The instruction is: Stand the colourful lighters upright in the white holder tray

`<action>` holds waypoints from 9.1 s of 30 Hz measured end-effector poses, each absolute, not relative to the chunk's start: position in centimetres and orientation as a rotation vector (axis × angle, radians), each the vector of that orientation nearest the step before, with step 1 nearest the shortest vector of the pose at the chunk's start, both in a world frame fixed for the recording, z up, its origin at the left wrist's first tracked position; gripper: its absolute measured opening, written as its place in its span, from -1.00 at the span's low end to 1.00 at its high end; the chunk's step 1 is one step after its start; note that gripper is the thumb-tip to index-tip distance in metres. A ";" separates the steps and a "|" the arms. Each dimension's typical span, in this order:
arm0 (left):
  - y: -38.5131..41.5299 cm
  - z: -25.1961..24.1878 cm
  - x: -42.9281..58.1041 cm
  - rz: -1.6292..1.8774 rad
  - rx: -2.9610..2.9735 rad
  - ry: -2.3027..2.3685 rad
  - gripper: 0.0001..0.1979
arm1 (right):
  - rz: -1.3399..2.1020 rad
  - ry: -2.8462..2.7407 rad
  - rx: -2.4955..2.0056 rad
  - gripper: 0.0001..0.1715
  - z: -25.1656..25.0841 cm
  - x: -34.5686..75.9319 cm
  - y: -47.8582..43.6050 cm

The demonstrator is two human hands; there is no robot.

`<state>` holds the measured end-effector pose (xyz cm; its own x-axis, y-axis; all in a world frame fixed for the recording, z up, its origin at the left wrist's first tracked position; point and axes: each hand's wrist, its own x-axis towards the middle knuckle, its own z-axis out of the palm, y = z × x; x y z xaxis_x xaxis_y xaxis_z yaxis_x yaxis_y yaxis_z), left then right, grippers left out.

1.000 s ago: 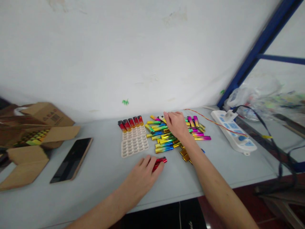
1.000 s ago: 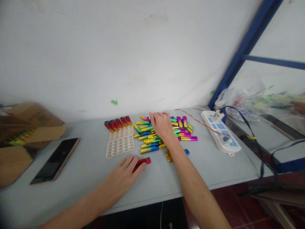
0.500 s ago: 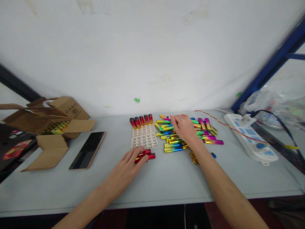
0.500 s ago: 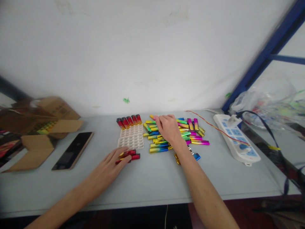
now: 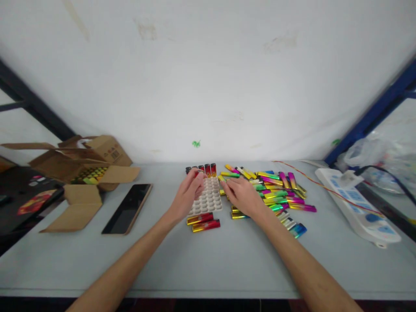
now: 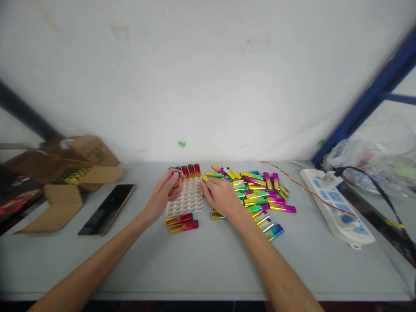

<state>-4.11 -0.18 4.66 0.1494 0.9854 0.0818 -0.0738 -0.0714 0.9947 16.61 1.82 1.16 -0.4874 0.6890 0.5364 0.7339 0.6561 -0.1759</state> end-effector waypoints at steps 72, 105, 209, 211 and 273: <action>5.0 4.6 -5.2 1.609 1.738 1.367 -0.76 | 0.138 -2.368 -0.954 -0.78 -0.9 14.4 1.4; 5.4 2.9 -8.5 1.074 2.858 1.204 -0.80 | 0.150 -2.418 -1.000 -0.74 -0.2 14.4 1.1; 7.7 3.5 -6.9 1.026 2.596 1.324 -0.83 | 0.101 -2.444 -1.028 -0.78 -0.3 14.0 1.1; 7.8 3.4 -6.8 1.004 2.608 1.314 -0.84 | 0.110 -2.442 -1.023 -0.77 -0.4 14.0 1.1; 2.2 4.1 -5.0 1.173 1.181 0.836 -0.63 | 0.147 -2.366 -1.016 -0.72 -0.9 13.8 1.0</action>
